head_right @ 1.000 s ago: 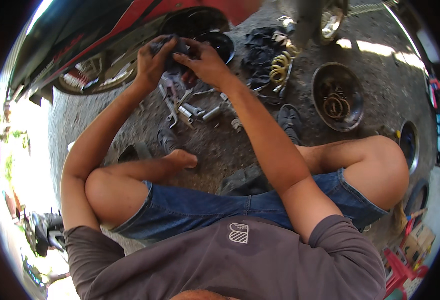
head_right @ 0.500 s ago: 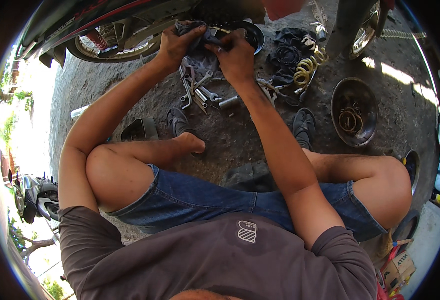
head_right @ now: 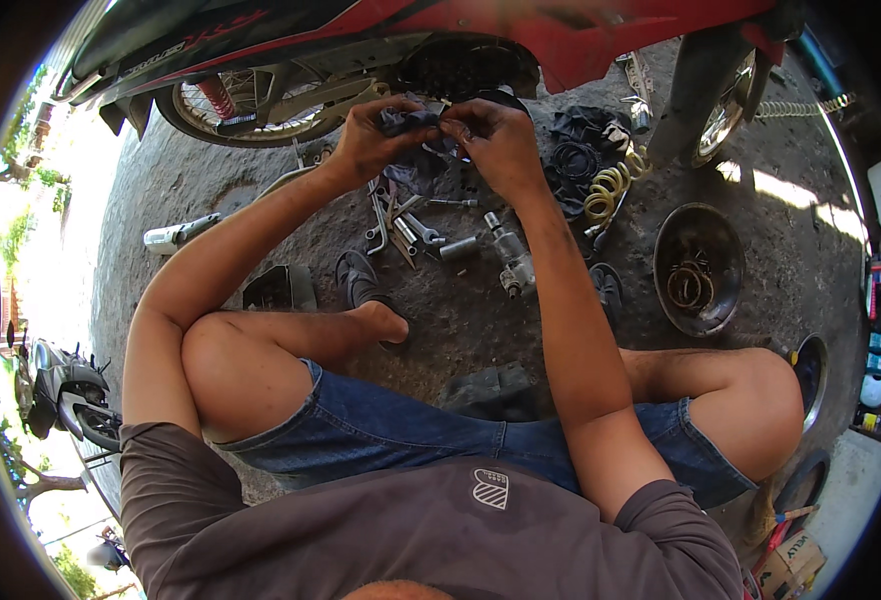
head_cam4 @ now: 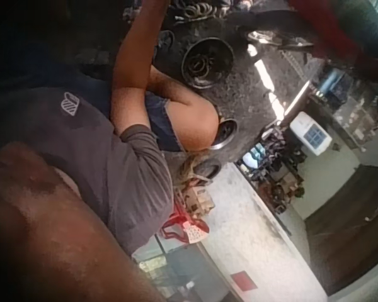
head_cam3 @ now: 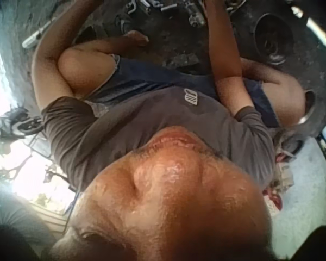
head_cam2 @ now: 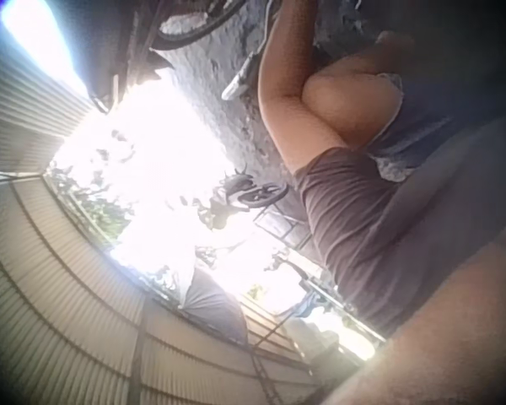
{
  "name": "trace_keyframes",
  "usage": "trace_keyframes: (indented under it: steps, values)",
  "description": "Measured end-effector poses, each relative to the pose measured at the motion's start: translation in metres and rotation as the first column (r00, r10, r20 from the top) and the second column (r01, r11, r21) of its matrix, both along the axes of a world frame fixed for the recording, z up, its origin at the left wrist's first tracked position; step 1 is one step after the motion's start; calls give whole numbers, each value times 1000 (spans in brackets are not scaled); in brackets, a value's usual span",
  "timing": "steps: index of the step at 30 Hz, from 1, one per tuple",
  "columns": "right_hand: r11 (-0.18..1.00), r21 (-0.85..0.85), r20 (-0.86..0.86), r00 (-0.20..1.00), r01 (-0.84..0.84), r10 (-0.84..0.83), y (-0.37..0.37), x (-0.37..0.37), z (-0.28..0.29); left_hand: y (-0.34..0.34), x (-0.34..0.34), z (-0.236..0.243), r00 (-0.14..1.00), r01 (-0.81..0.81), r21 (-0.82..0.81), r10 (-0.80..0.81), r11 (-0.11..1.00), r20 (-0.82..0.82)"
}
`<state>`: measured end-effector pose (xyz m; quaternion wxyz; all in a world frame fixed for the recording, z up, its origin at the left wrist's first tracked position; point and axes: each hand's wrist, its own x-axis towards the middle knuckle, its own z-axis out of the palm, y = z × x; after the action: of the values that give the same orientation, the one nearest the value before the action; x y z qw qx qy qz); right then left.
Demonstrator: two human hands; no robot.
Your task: Disassembling and cleaning motorcycle engine clutch and gear components.
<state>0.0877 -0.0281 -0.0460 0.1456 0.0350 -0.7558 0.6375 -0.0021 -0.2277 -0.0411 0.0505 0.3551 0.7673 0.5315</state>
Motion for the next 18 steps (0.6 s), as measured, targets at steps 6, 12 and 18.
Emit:
trace_keyframes:
  steps: [6,12,18]
  values:
    - [981,-176,147,984,-76,103,5,-2,-1,-1,1,2,1000,23,-39,-23,999,-4]
    - [828,-554,170,961,-88,216,6,-5,-13,2,1,1,993,58,85,-66,995,96]
    - [808,-581,152,962,-100,229,7,-9,-19,1,5,4,953,62,114,-92,992,287]
